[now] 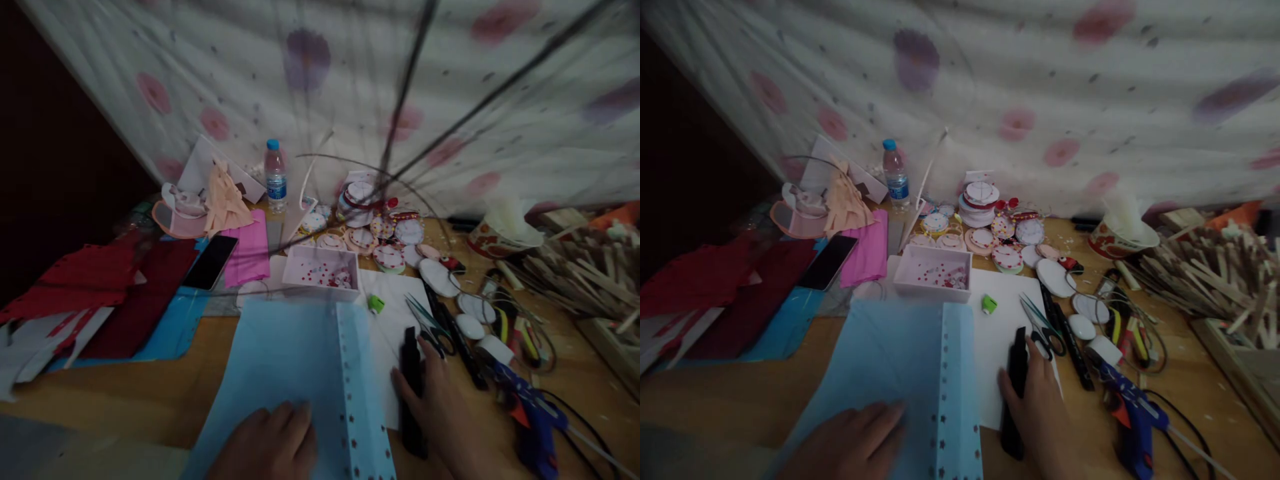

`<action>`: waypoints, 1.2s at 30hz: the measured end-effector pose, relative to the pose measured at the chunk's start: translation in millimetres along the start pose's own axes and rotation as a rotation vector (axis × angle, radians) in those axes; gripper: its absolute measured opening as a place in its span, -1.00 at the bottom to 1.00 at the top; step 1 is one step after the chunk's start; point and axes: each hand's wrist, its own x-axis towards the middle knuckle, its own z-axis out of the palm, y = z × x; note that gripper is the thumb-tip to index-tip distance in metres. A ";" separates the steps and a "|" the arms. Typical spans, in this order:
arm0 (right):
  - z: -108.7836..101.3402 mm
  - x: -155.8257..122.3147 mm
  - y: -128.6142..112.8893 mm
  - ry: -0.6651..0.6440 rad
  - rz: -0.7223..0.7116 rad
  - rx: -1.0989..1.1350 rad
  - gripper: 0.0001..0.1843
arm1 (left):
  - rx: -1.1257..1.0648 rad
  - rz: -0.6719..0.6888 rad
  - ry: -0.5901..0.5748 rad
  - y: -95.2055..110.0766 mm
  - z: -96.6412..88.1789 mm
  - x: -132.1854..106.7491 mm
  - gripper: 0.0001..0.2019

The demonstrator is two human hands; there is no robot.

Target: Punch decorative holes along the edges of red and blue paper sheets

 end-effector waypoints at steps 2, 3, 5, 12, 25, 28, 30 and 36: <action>-5.2 -1.4 -3.1 -0.066 -0.006 0.077 -0.37 | -0.011 0.007 -0.151 3.7 13.2 15.5 -0.73; -9.0 -1.5 -5.0 -0.081 -0.024 0.127 -0.40 | -0.048 -0.001 -0.164 3.7 15.2 21.9 -0.67; -17.4 -0.7 -8.9 -0.092 -0.054 0.269 -0.47 | -0.121 0.000 -0.083 0.2 14.7 32.8 -0.48; -40.4 18.5 -38.7 -0.211 0.053 0.869 -0.69 | -0.122 0.024 0.043 -25.8 35.4 72.5 -0.22; 4.4 61.5 -100.1 -0.314 -0.390 0.844 -0.57 | -0.149 0.018 0.125 -23.9 50.0 85.7 -0.25; 5.6 66.1 -104.9 -0.326 -0.414 0.851 -0.54 | -0.154 0.013 0.115 -24.4 48.6 85.6 -0.25; 1.3 66.4 -106.5 -0.339 -0.403 0.874 -0.55 | -0.156 0.017 0.107 -24.6 48.9 85.7 -0.27; -28.0 54.5 -87.5 -0.370 0.010 1.216 -0.67 | -0.134 0.000 0.122 -28.8 51.1 95.0 -0.27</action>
